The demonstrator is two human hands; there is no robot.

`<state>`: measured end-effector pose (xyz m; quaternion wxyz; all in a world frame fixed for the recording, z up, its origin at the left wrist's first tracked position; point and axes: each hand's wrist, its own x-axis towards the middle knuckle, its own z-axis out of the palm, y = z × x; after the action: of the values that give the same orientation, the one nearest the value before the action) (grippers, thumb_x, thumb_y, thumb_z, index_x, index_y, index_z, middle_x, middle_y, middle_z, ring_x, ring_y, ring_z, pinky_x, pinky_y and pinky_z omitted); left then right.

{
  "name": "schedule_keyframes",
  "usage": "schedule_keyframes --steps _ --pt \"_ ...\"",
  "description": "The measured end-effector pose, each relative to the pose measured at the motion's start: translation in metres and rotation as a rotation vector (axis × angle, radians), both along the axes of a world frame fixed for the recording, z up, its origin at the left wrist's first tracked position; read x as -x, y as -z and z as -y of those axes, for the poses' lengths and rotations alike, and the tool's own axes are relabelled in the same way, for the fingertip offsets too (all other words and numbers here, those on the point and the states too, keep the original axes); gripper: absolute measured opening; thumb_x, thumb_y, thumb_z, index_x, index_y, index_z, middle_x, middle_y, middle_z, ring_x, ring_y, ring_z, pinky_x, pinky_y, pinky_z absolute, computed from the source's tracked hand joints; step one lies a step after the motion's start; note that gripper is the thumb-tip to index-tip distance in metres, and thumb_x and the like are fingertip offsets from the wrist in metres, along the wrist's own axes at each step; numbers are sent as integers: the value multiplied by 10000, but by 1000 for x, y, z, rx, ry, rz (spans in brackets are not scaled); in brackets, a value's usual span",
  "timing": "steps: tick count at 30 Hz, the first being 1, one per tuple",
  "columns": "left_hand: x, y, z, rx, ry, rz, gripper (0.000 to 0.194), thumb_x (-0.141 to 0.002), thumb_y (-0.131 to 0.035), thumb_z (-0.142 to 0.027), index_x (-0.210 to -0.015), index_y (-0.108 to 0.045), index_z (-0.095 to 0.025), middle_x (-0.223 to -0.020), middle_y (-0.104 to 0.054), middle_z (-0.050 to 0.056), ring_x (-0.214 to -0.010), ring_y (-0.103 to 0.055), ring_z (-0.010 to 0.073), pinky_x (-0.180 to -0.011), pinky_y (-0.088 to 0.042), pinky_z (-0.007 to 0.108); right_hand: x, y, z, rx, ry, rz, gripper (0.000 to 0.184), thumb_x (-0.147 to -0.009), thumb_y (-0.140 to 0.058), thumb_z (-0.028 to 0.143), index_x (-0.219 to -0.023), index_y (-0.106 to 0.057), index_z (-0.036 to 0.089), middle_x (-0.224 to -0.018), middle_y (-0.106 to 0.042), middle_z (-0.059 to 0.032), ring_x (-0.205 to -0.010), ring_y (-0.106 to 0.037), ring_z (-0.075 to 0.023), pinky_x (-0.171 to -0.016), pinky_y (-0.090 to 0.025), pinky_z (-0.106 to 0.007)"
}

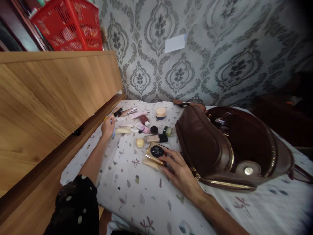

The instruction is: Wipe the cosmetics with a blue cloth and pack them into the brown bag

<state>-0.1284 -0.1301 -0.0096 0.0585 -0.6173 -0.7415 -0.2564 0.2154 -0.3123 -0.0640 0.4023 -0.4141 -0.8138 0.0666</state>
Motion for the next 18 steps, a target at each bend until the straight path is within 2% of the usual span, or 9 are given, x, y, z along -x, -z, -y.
schedule_keyframes --steps 5,9,14,18 --pt "6 -20 -37 78 -49 -104 293 -950 -467 -269 -1190 -622 -202 -1219 -643 148 -1132 -619 312 -881 -498 398 -1 -6 2 122 33 -74 259 -1007 -466 330 -1089 -685 219 -1244 -644 -139 -1195 -610 -267 -1002 -541 -455" --pt "5 -20 -56 179 -33 -173 393 -904 -579 -320 -1268 -589 -173 -1278 -618 200 -1205 -579 362 -930 -500 455 -1 -10 2 202 47 -162 332 -1031 -401 365 -1092 -687 209 -1214 -658 -132 -1170 -630 -247 -1023 -525 -430" --pt "4 -13 -59 238 -24 -213 496 -857 -631 -262 -1333 -552 -143 -1305 -590 247 -1239 -553 383 -967 -484 482 -1 -12 2 219 43 -214 345 -1033 -399 392 -1066 -690 210 -1183 -673 -123 -1132 -641 -245 -1016 -522 -431" --pt "9 -14 -50 227 42 -200 485 -835 -641 -242 -1315 -586 -200 -1287 -591 222 -1232 -550 390 -968 -469 495 -1 -13 2 230 36 -219 343 -1035 -395 383 -1074 -687 208 -1186 -669 -128 -1136 -634 -248 -1012 -517 -433"
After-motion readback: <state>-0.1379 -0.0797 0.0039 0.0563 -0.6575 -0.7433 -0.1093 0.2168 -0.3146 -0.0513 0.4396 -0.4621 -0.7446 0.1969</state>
